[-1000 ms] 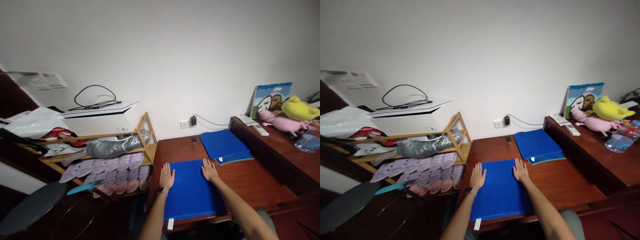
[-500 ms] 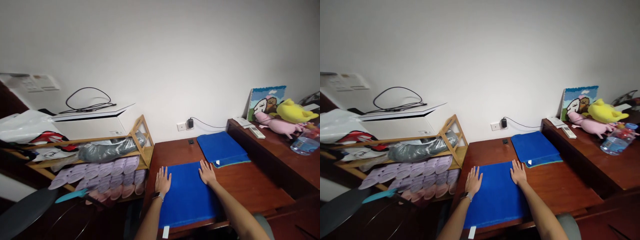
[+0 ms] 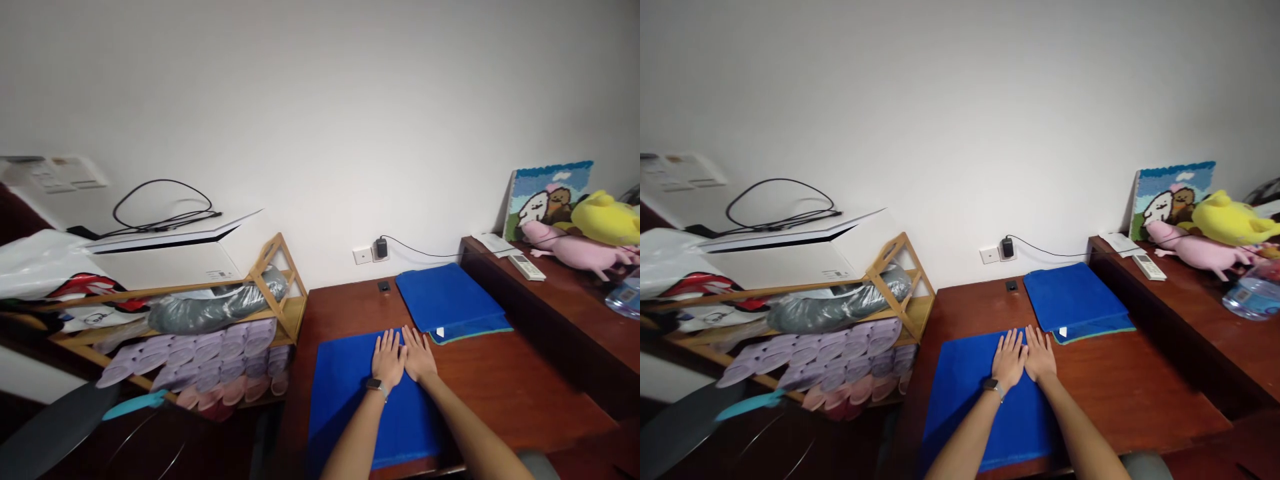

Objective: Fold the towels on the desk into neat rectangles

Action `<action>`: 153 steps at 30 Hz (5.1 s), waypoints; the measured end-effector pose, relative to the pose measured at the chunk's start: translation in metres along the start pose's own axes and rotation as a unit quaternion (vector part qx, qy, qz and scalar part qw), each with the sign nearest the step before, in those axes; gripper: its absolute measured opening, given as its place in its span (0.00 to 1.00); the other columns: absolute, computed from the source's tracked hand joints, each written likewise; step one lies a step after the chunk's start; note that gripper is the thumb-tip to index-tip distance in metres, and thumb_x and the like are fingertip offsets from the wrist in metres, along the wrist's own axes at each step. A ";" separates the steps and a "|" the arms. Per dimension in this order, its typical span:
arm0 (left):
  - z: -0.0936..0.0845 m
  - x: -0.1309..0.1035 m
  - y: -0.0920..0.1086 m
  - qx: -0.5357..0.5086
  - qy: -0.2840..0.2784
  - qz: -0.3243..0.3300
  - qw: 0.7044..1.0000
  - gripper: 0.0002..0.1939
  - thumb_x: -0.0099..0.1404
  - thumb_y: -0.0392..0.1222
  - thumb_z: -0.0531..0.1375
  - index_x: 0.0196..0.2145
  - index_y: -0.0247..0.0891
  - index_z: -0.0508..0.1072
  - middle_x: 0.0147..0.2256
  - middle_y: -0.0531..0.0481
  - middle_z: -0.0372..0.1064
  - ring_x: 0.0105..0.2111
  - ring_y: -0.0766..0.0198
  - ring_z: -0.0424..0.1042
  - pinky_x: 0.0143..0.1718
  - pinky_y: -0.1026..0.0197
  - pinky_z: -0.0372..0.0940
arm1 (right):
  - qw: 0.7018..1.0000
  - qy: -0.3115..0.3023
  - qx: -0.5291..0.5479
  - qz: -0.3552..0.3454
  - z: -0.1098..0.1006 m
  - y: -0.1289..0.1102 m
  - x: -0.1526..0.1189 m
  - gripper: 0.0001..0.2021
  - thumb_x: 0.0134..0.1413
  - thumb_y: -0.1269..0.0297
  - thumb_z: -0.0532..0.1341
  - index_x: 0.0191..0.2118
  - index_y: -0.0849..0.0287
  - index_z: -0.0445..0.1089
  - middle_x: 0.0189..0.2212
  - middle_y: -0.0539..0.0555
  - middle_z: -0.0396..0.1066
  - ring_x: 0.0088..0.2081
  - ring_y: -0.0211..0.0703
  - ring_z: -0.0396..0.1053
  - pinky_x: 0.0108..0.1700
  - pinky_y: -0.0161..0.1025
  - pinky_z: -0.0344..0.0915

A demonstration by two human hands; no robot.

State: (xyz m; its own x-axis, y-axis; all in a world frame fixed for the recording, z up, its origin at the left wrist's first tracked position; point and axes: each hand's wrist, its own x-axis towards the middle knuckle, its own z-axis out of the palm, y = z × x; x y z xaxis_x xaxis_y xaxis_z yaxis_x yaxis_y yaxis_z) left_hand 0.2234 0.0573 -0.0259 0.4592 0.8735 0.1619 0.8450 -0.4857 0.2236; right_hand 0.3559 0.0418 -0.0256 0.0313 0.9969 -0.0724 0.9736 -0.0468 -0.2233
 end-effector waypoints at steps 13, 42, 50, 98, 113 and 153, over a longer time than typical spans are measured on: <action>-0.053 -0.082 -0.189 0.097 0.025 -0.197 0.975 0.34 0.78 0.54 0.40 0.74 0.36 0.55 0.74 0.42 0.49 0.74 0.51 0.48 0.72 0.45 0.49 | 1.000 0.012 -0.004 0.018 -0.004 -0.004 -0.002 0.33 0.72 0.52 0.37 0.77 0.57 0.38 0.77 0.49 0.39 0.77 0.46 0.35 0.76 0.53 0.32; -0.019 -0.111 -0.030 0.038 0.009 -0.081 0.996 0.35 0.78 0.58 0.39 0.74 0.39 0.53 0.74 0.44 0.49 0.74 0.51 0.47 0.74 0.42 0.48 | 1.000 0.001 0.030 0.008 -0.006 -0.017 -0.089 0.33 0.72 0.55 0.37 0.77 0.62 0.40 0.77 0.51 0.37 0.77 0.46 0.35 0.76 0.52 0.34; -0.048 -0.191 -0.156 0.121 0.057 -0.212 0.968 0.35 0.78 0.53 0.41 0.73 0.32 0.55 0.72 0.40 0.52 0.72 0.51 0.53 0.72 0.45 0.52 | 1.000 0.009 0.024 0.007 0.000 -0.015 -0.087 0.33 0.72 0.55 0.38 0.77 0.62 0.42 0.77 0.53 0.39 0.77 0.49 0.37 0.76 0.53 0.35; -0.040 -0.213 -0.137 0.120 0.108 -0.175 0.971 0.34 0.78 0.54 0.41 0.72 0.31 0.57 0.72 0.39 0.54 0.72 0.51 0.55 0.72 0.44 0.53 | 0.995 0.100 -0.001 -0.020 0.024 -0.004 -0.147 0.33 0.74 0.52 0.37 0.76 0.63 0.45 0.75 0.54 0.45 0.76 0.50 0.41 0.76 0.56 0.38; -0.057 -0.172 -0.077 0.121 0.106 -0.085 0.983 0.30 0.78 0.46 0.41 0.73 0.38 0.56 0.72 0.43 0.56 0.72 0.52 0.54 0.72 0.41 0.51 | 0.998 0.066 0.012 -0.019 0.021 -0.002 -0.152 0.31 0.73 0.56 0.39 0.76 0.60 0.46 0.75 0.53 0.44 0.76 0.48 0.42 0.75 0.57 0.40; -0.055 -0.215 -0.033 0.071 0.127 -0.058 0.988 0.31 0.79 0.45 0.44 0.76 0.42 0.43 0.73 0.46 0.50 0.73 0.54 0.51 0.72 0.42 0.54 | 0.996 0.092 0.014 -0.012 0.041 -0.006 -0.185 0.33 0.73 0.49 0.40 0.76 0.57 0.49 0.75 0.52 0.47 0.76 0.52 0.43 0.76 0.57 0.40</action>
State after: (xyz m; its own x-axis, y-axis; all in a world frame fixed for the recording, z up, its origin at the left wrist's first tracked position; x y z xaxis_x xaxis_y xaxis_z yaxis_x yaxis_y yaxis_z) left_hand 0.0820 -0.1164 -0.0155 0.2891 0.8771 0.3836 0.9260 -0.3578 0.1201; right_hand 0.3351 -0.1452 -0.0504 0.0509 0.9925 0.1114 0.9680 -0.0215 -0.2502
